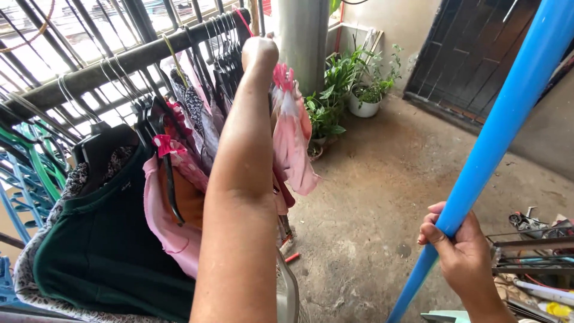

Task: Hang small pieces of laundry from a basket onto a multi-clip hanger and then hang the assembly on a laundry rack.

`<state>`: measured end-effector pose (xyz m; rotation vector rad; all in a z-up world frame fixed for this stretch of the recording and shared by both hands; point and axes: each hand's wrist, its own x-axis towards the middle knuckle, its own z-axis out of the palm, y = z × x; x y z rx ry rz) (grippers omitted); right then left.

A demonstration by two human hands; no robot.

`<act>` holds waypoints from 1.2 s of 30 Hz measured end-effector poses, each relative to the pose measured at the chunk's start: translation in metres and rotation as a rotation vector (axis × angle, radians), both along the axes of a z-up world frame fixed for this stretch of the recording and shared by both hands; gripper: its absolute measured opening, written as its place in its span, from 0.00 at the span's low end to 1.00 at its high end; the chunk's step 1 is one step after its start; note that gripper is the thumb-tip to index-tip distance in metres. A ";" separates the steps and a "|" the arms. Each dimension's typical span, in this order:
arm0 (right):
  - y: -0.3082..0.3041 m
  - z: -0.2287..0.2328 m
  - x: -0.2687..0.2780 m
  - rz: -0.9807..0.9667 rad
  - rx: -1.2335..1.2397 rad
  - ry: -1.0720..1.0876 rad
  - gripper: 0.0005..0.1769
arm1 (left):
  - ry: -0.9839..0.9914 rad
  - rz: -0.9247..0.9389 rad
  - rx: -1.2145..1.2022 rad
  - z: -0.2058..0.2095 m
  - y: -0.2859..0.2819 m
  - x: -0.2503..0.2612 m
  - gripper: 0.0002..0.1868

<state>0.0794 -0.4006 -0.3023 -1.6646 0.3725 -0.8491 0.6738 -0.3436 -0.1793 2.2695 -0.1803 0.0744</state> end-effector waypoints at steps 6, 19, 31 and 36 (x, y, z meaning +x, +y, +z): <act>-0.013 -0.012 -0.008 -0.007 -0.055 0.025 0.19 | -0.215 0.038 -0.068 0.032 0.019 -0.031 0.27; -0.018 -0.037 -0.059 -0.074 0.003 0.171 0.22 | -0.421 -0.067 -0.027 0.035 0.033 -0.074 0.14; -0.026 -0.209 -0.093 0.133 0.475 0.041 0.26 | -0.597 -0.332 -0.329 0.161 0.078 -0.174 0.14; 0.028 -0.144 -0.100 0.013 0.507 0.115 0.24 | -0.424 -0.367 -0.546 0.177 0.050 -0.192 0.15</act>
